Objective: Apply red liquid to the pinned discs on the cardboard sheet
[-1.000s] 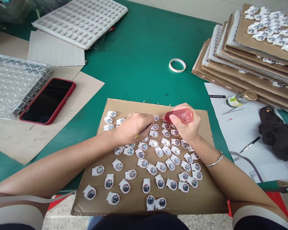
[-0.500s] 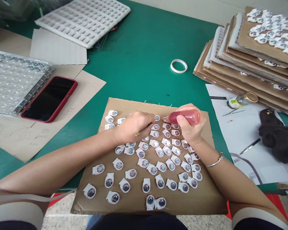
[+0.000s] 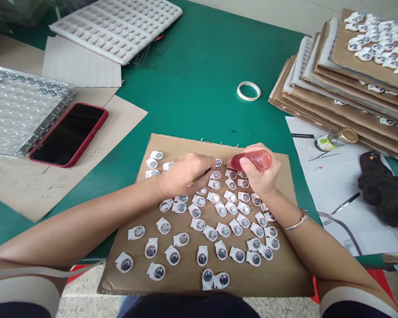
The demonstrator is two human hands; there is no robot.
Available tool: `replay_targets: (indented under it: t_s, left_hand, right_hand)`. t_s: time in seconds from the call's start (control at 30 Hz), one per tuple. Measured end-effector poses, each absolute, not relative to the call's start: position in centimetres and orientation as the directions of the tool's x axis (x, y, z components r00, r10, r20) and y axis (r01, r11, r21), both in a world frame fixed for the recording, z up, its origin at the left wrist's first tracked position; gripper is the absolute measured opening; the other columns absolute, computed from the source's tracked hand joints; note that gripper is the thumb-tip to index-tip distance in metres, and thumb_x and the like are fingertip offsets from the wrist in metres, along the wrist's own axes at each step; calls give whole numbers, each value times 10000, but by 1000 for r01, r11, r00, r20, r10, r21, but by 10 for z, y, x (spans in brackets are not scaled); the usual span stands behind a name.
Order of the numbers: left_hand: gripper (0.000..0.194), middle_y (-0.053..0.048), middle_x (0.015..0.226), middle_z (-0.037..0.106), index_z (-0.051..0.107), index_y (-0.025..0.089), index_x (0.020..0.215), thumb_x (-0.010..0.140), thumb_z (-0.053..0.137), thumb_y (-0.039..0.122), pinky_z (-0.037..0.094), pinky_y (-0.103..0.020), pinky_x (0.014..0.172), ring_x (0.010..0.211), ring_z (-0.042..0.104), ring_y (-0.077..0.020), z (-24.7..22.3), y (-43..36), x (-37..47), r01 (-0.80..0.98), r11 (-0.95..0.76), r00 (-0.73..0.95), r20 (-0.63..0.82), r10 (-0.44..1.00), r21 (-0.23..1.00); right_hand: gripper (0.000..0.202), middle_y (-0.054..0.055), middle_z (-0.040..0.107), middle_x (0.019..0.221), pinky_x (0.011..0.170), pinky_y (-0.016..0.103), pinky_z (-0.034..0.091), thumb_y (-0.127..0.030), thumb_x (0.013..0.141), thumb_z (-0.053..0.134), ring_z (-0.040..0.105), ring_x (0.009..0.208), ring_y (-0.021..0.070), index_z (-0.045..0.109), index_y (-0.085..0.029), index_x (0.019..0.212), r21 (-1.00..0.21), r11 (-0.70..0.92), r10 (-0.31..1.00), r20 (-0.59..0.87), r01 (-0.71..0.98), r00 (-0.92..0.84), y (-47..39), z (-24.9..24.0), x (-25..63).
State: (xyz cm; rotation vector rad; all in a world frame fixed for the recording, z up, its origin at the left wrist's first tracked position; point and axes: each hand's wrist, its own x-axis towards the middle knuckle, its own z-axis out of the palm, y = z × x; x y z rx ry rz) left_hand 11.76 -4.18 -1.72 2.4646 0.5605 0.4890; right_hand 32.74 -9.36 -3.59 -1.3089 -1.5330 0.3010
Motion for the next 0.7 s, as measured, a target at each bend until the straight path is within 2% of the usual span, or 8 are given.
replay_targets:
  t_s: [0.17,0.47,0.7]
  left_hand:
    - [145,-21,644,605,580,134,770,799,444,92,389,-248,495,552,545,-107,-15,-41,118,278,-760,830,252,498,588]
    - [122,-31,679,642,611,122,813,793,494,96,424,-213,496,576,589,-97,-16,-36,116,252,-674,812,227,538,695]
    - [103,-25,681,653,621,119,811,799,519,109,409,-195,472,541,563,-77,-22,-33,116,238,-613,781,226,582,753]
  right_hand:
    - [154,20,602,799,720,355,496,-325,747,643,593,752,155,580,-205,820,-726,377,835,536,575,129,-94,-35,327]
    - [146,19,602,806,722,351,495,-314,756,640,594,762,153,580,-204,832,-724,387,837,536,571,112,-95,-35,326]
    - [153,21,605,810,720,360,501,-317,755,640,595,762,157,575,-205,837,-729,401,839,535,555,97,-94,-37,325]
